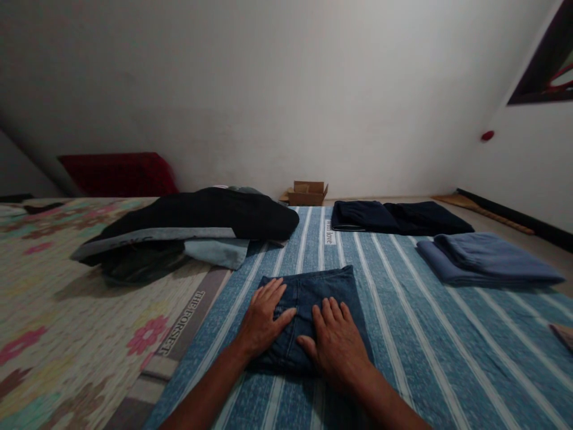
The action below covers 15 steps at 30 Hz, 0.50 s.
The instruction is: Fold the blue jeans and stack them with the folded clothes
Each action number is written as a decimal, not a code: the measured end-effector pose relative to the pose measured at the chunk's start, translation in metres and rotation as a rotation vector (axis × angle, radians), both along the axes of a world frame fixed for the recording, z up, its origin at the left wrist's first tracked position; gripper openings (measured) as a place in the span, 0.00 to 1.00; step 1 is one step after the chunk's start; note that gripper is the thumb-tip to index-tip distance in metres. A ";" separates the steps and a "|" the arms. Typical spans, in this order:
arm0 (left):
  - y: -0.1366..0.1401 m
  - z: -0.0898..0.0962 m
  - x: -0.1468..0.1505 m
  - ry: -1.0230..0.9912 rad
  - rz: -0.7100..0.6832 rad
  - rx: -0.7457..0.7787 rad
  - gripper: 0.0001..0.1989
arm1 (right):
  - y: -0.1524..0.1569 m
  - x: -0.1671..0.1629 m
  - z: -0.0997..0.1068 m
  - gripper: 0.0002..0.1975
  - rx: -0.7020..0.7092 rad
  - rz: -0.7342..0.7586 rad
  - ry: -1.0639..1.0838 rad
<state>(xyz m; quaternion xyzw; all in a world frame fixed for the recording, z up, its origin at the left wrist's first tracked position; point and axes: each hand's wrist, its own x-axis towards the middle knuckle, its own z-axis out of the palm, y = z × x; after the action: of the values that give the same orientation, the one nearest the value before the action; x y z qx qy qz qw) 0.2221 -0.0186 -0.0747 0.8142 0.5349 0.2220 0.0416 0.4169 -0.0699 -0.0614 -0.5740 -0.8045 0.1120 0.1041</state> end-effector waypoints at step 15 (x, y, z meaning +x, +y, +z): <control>-0.025 0.022 -0.035 -0.340 0.574 -0.409 0.38 | -0.004 -0.017 0.014 0.28 -0.016 0.076 0.106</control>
<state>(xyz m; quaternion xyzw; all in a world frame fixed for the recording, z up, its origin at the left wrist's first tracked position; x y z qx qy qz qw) 0.1875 -0.0437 -0.0529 0.5581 0.7595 0.2450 0.2273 0.3999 -0.0737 -0.0471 -0.5373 -0.8179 0.1527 0.1378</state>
